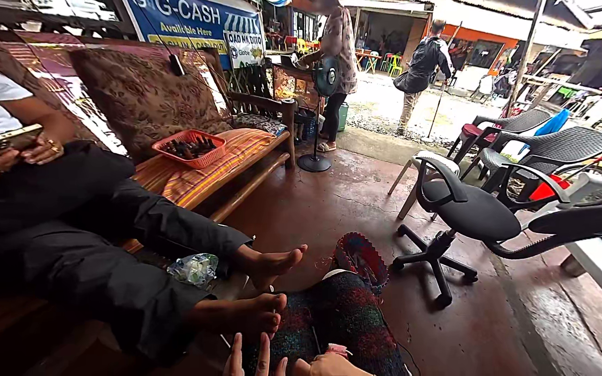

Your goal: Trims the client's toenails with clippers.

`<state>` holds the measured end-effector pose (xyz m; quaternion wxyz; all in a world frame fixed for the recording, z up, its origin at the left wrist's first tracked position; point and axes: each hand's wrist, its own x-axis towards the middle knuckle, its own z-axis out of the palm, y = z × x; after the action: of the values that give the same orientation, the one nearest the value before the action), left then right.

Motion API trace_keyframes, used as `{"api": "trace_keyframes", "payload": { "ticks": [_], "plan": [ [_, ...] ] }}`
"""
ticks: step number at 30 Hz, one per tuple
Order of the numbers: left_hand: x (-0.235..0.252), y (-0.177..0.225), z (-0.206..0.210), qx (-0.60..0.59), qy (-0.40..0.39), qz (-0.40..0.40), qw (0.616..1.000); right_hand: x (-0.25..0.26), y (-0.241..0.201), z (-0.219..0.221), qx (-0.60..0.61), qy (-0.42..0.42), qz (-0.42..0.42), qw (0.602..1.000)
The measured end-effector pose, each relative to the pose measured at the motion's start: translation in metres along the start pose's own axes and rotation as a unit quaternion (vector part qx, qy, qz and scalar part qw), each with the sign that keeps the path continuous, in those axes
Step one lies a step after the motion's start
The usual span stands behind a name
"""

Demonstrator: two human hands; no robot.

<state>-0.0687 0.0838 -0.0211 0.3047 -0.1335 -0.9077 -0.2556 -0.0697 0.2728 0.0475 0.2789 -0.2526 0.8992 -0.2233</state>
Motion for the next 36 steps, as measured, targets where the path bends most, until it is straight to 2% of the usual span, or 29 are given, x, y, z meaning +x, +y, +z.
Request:
{"api": "trace_keyframes", "payload": {
  "ticks": [2, 5, 8, 12, 15, 17, 20, 31, 36],
  "plan": [
    [0.008, -0.001, 0.004, -0.009, 0.012, 0.012, 1.000, 0.001, 0.003, -0.003, -0.008, 0.007, -0.021, 1.000],
    [0.027, 0.001, 0.011, -0.024, 0.046, 0.032, 0.998, 0.000, 0.015, -0.012, 0.006, 0.078, -0.048, 0.996],
    [0.051, 0.006, 0.016, -0.030, 0.069, 0.034, 0.997, -0.006, 0.023, -0.032, -0.003, 0.129, -0.012, 0.992],
    [0.079, 0.015, 0.019, -0.044, 0.078, 0.029, 0.996, -0.013, 0.024, -0.046, -0.034, 0.066, 0.106, 0.992],
    [0.090, 0.020, 0.018, -0.043, 0.102, 0.012, 0.994, -0.011, 0.024, -0.031, -0.068, -0.028, 0.153, 0.985],
    [0.092, 0.021, 0.015, -0.036, 0.120, 0.005, 0.992, -0.010, 0.022, -0.015, -0.088, -0.039, 0.166, 0.981],
    [0.088, 0.021, 0.013, -0.038, 0.144, -0.007, 0.989, -0.011, 0.021, 0.000, -0.126, -0.002, 0.160, 0.979],
    [0.083, 0.025, 0.013, -0.019, 0.196, -0.031, 0.980, -0.012, 0.023, 0.003, -0.145, -0.027, 0.120, 0.982],
    [0.081, 0.031, 0.009, 0.020, 0.186, -0.044, 0.981, -0.014, 0.022, 0.006, -0.138, 0.007, 0.110, 0.984]
  ]
}}
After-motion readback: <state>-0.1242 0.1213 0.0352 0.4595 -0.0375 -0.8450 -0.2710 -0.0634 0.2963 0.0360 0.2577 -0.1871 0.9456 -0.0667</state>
